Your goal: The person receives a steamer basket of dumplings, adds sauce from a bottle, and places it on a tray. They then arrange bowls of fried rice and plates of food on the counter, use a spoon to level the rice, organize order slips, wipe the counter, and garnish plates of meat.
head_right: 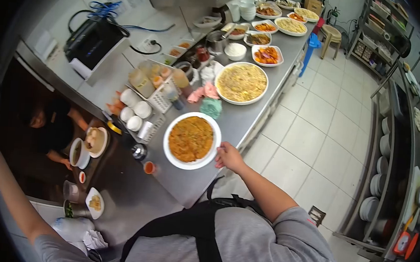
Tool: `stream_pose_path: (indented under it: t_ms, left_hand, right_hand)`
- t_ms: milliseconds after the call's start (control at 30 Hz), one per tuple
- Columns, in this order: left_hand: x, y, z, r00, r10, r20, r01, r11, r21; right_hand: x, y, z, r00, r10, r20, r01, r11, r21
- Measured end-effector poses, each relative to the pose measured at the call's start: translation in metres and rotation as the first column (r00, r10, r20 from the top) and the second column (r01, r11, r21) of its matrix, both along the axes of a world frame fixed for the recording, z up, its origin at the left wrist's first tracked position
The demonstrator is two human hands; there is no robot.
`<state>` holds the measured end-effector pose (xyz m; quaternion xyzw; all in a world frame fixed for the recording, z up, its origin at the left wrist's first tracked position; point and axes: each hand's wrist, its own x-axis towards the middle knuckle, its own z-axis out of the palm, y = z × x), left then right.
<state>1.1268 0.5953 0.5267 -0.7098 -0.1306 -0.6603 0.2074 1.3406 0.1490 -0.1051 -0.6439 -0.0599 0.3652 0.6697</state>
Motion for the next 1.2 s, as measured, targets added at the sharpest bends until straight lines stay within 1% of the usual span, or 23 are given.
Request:
stream_pose_path:
  t_ms: [100, 133, 167, 200, 233, 300, 333, 367, 433, 500, 533, 567, 600, 700, 767, 833, 867, 900, 967, 1033, 1100, 1167, 1200]
  left_hand:
    - [0.059, -0.084, -0.123, 0.974, -0.214, -0.079, 0.193, 0.958, -0.212]
    - [0.08, -0.103, -0.167, 0.945, -0.312, -0.093, 0.272, 0.914, -0.301]
    - [0.1, -0.128, -0.212, 0.909, -0.406, -0.097, 0.341, 0.856, -0.388]
    - [0.12, -0.164, -0.259, 0.794, -0.608, -0.013, 0.499, 0.663, -0.558]
    - [0.135, -0.199, -0.3, 0.779, -0.621, -0.084, 0.438, 0.634, -0.637]
    - [0.162, -0.253, -0.388, 0.602, -0.79, -0.115, 0.346, 0.388, -0.854]
    - [0.179, -0.284, -0.418, 0.571, -0.795, -0.204, 0.126, 0.33, -0.935]
    - [0.197, -0.321, -0.451, 0.565, -0.819, 0.095, 0.044, -0.085, -0.995]
    - [0.232, -0.347, -0.53, 0.471, -0.842, 0.261, -0.221, -0.399, -0.89]
    - [0.271, -0.373, -0.574, 0.566, -0.716, 0.409, -0.219, -0.609, -0.763]
    - [0.292, -0.38, -0.591, 0.582, -0.702, 0.411, -0.211, -0.618, -0.757]
    - [0.313, -0.383, -0.606, 0.685, -0.553, 0.474, -0.052, -0.686, -0.726]
    - [0.332, -0.381, -0.615, 0.752, -0.389, 0.533, 0.116, -0.717, -0.688]
    - [0.372, -0.358, -0.627, 0.783, -0.471, 0.407, 0.016, -0.639, -0.769]
    - [0.391, -0.35, -0.623, 0.819, -0.415, 0.396, 0.024, -0.664, -0.747]
    - [0.399, -0.33, -0.634, 0.782, -0.606, 0.147, -0.027, -0.27, -0.963]
    - [0.403, -0.326, -0.637, 0.785, -0.612, 0.096, -0.005, -0.16, -0.987]
    - [0.407, -0.32, -0.636, 0.767, -0.634, 0.103, -0.001, -0.162, -0.987]
    - [0.41, -0.315, -0.63, 0.721, -0.693, -0.008, -0.1, -0.092, -0.991]
    - [0.41, -0.325, -0.612, 0.698, -0.715, -0.03, -0.169, -0.123, -0.978]
    - [0.402, -0.332, -0.591, 0.685, -0.721, -0.1, -0.323, -0.178, -0.929]
    - [0.392, -0.337, -0.61, 0.719, -0.693, -0.052, -0.288, -0.228, -0.93]
    - [0.385, -0.34, -0.623, 0.74, -0.673, -0.009, -0.257, -0.27, -0.928]
  right_hand:
    - [0.021, -0.036, -0.005, 0.998, 0.04, -0.048, -0.039, 0.999, 0.023]
    - [0.036, -0.05, -0.006, 0.994, -0.012, -0.105, 0.021, 0.997, 0.081]
    - [0.053, -0.067, -0.009, 0.984, -0.06, -0.166, 0.082, 0.988, 0.134]
    - [0.076, -0.084, -0.018, 0.983, -0.094, -0.158, 0.117, 0.983, 0.139]
    - [0.102, -0.101, -0.019, 0.978, -0.143, -0.152, 0.164, 0.978, 0.133]
    - [0.156, -0.13, -0.014, 0.976, -0.196, -0.097, 0.207, 0.971, 0.117]
    - [0.18, -0.138, -0.005, 0.979, -0.175, -0.103, 0.186, 0.977, 0.108]
    - [0.202, -0.145, 0.007, 0.981, -0.167, -0.097, 0.176, 0.981, 0.088]
    - [0.246, -0.147, 0.016, 0.986, -0.136, -0.092, 0.142, 0.988, 0.062]
    - [0.279, -0.144, 0.015, 0.999, -0.014, -0.051, 0.017, 0.998, 0.062]
    - [0.292, -0.137, 0.014, 0.998, -0.011, -0.069, 0.016, 0.997, 0.075]
    - [0.299, -0.133, 0.011, 0.997, 0.006, -0.073, -0.001, 0.998, 0.069]
    - [0.307, -0.13, 0.009, 0.998, 0.045, -0.034, -0.043, 0.997, 0.06]
    - [0.324, -0.121, 0.016, 0.997, 0.075, 0.03, -0.076, 0.997, 0.025]
    - [0.333, -0.119, 0.02, 0.986, 0.159, 0.039, -0.158, 0.987, -0.035]
    - [0.342, -0.118, 0.026, 0.988, 0.153, 0.027, -0.15, 0.985, -0.081]
    - [0.348, -0.118, 0.029, 0.973, 0.211, 0.091, -0.2, 0.973, -0.117]
    - [0.356, -0.12, 0.032, 0.951, 0.266, 0.158, -0.241, 0.957, -0.159]
    - [0.359, -0.121, 0.038, 0.945, 0.201, 0.258, -0.146, 0.965, -0.219]
    - [0.37, -0.121, 0.045, 0.879, 0.304, 0.368, -0.143, 0.903, -0.404]
    - [0.394, -0.12, 0.055, 0.821, 0.288, 0.494, -0.082, 0.915, -0.396]
    - [0.41, -0.119, 0.068, 0.688, 0.254, 0.68, 0.014, 0.932, -0.361]
    - [0.426, -0.113, 0.081, 0.737, 0.228, 0.636, 0.036, 0.927, -0.374]
